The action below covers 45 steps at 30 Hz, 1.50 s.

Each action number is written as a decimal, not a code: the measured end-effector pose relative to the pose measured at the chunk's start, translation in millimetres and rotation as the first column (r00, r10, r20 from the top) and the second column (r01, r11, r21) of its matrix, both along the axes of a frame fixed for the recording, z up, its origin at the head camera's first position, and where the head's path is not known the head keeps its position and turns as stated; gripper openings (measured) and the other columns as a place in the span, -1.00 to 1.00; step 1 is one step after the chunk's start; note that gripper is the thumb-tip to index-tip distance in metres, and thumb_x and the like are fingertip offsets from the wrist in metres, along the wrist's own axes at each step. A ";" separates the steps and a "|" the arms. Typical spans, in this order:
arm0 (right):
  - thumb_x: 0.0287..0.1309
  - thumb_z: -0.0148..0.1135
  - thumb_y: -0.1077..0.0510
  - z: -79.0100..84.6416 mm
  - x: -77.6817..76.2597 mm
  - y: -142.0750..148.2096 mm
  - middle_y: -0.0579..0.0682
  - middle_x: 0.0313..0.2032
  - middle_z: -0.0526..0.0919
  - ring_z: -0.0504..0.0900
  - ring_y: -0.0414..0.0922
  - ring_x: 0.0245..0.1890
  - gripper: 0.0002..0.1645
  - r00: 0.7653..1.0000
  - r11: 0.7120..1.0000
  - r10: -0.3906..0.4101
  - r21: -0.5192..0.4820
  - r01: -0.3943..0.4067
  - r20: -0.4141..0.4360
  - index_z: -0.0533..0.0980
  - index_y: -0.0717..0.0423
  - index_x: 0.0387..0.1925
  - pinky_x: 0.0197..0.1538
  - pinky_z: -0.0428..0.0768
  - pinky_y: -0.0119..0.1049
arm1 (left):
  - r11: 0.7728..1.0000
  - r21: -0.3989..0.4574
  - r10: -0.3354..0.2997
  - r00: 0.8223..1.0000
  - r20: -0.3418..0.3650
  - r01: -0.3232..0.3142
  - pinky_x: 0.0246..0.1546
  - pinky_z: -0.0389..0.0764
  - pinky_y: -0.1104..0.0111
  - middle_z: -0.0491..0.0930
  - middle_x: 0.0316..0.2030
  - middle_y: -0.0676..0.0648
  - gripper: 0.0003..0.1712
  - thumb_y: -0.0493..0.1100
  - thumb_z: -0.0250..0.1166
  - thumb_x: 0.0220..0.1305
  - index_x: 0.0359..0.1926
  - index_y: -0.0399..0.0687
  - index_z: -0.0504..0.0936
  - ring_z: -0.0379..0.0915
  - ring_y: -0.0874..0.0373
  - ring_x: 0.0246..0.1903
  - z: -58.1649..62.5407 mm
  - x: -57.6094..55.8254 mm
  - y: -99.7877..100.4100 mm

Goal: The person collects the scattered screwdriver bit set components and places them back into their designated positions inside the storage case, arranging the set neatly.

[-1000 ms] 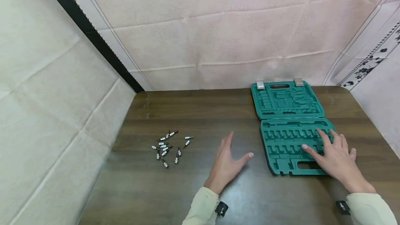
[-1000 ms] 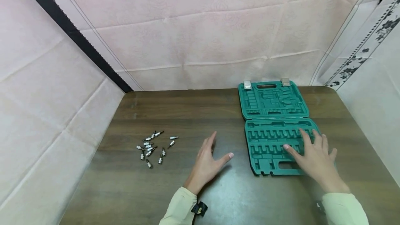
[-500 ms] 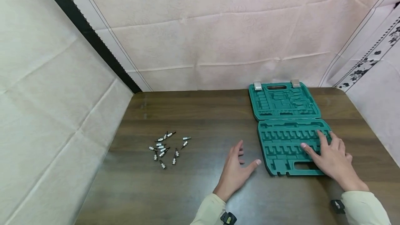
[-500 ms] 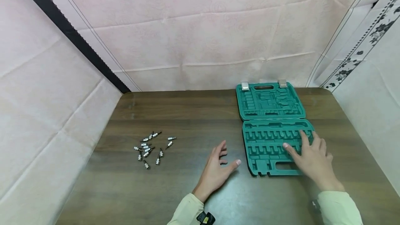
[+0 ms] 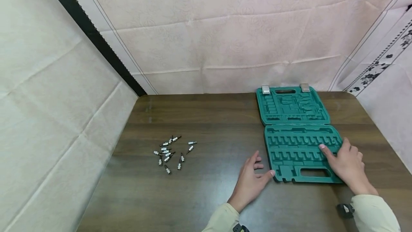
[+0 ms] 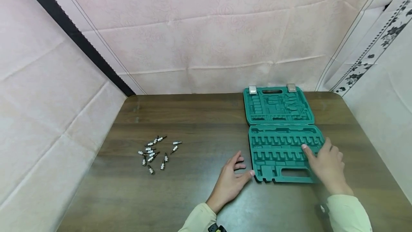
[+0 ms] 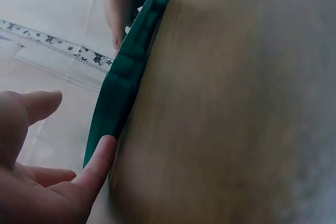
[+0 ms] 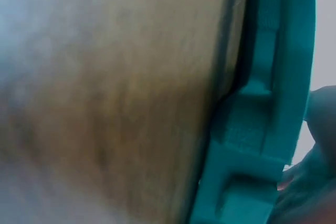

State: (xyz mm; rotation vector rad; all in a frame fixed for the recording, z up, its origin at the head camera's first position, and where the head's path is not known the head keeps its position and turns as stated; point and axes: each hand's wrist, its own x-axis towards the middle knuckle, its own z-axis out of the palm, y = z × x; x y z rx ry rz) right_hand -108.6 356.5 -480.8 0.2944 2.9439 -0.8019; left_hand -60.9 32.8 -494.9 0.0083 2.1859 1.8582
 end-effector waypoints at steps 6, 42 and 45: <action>0.64 -0.35 -0.30 2.3 2.8 -1.8 0.94 0.19 -0.06 0.01 0.76 0.14 0.16 0.998 0.999 -0.033 -0.040 0.035 0.047 -0.16 0.90 0.37 0.05 0.21 0.62 | 1.000 0.001 -0.020 1.000 -0.014 0.020 -0.01 0.64 0.50 0.52 0.29 0.06 -0.10 0.00 0.46 0.39 0.62 -0.02 0.27 0.58 0.29 0.13 -1.7 0.7 3.0; 0.60 -0.23 0.31 -6.2 11.0 -5.7 0.70 0.07 0.37 0.43 0.46 -0.12 -0.50 0.983 0.996 -0.074 -0.070 0.063 -0.170 0.29 0.69 0.31 -0.12 0.45 0.31 | 0.989 -0.148 -0.039 0.995 -0.091 0.025 -0.18 0.65 0.54 0.61 0.01 0.03 -0.39 -0.30 0.49 0.32 0.37 -0.21 0.58 0.69 0.34 -0.20 1.3 -2.3 -3.7; 0.58 -0.22 0.34 -8.6 13.9 -8.2 0.68 0.03 0.41 0.45 0.43 -0.16 -0.51 0.981 0.996 -0.074 -0.071 0.063 -0.179 0.31 0.68 0.30 -0.16 0.46 0.26 | 0.990 -0.140 -0.033 0.996 -0.082 0.022 -0.19 0.66 0.53 0.61 0.00 0.02 -0.40 -0.32 0.49 0.31 0.35 -0.24 0.59 0.70 0.32 -0.21 1.6 -0.4 -6.1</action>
